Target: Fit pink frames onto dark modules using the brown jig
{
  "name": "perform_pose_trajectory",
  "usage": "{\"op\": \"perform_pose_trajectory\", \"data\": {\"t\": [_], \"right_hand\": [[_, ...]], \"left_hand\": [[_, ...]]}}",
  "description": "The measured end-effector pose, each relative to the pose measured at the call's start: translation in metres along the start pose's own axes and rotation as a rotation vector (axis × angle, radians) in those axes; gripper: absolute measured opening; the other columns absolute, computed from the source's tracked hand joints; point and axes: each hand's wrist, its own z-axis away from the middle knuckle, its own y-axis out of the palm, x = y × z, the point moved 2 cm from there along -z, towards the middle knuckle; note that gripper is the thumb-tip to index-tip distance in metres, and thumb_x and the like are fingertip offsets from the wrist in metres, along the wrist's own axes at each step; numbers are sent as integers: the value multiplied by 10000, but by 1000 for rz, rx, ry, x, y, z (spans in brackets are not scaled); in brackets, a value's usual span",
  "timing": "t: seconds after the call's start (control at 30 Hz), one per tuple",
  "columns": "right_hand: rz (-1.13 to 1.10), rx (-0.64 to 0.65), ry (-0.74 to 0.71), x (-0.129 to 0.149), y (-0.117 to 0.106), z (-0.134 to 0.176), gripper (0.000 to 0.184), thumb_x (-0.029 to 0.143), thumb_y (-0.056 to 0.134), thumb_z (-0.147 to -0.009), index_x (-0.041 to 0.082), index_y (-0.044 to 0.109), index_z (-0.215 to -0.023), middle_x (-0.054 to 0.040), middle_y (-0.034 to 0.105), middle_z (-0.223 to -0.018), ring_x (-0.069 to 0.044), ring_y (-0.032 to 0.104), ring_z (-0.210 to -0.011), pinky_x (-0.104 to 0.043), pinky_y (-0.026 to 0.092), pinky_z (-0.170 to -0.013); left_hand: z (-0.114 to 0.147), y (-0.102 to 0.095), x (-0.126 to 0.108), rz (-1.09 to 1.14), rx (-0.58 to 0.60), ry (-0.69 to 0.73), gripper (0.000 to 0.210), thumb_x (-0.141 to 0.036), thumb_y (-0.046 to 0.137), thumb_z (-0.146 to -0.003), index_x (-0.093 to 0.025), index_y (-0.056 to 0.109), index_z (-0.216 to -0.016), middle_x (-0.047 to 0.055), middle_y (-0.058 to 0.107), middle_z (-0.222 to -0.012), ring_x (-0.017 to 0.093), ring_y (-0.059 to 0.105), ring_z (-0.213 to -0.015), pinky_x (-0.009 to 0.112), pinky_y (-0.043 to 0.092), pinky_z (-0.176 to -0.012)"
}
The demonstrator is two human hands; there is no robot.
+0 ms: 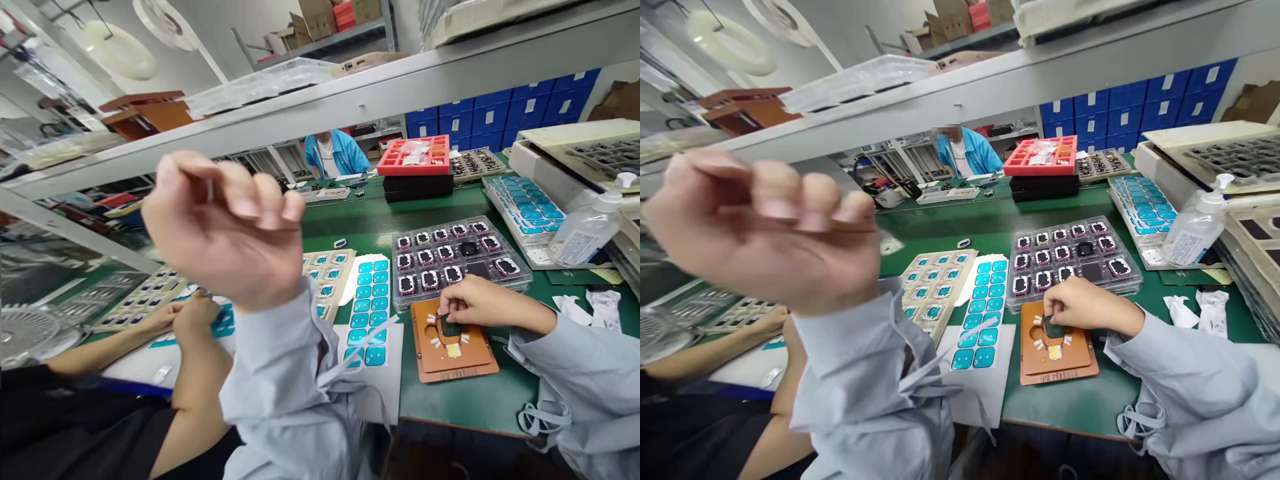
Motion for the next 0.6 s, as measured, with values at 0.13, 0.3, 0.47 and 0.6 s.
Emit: {"op": "perform_pose_trajectory", "data": {"t": [0.13, 0.3, 0.47, 0.6], "right_hand": [[49, -10, -10, 0, 2, 0, 102, 83, 650, -771, 173, 671, -814, 8, 704, -751, -151, 658, -695, -222, 404, -612], [142, -51, -15, 4, 7, 0, 123, 75, 647, -758, 186, 681, -799, 20, 689, -721, -148, 627, -664, -231, 336, -583], [246, -93, 15, 8, 11, -1, 73, 162, 656, -795, 179, 667, -724, -21, 672, -720, -184, 607, -677, -259, 299, -573], [315, -82, 25, 11, 14, 0, 83, 93, 639, -768, 171, 657, -787, -48, 661, -836, -211, 589, -786, -277, 335, -631]], "left_hand": [[40, 8, -20, 159, 241, 299, 91, -209, 619, -908, -148, 671, -864, -30, 581, -607, 83, 547, -542, 234, 474, -564], [75, 38, -26, 72, 1157, 35, 166, -236, 490, -986, -186, 642, -1032, 53, 719, -888, 167, 670, -796, 314, 531, -721], [103, 63, -8, -251, 1556, 32, 152, -200, 496, -978, -169, 642, -1007, 42, 707, -963, 182, 652, -879, 322, 486, -814], [106, 66, 8, -312, 1546, -18, 156, -225, 511, -975, -178, 632, -1061, 46, 701, -998, 191, 645, -910, 327, 482, -831]]}}
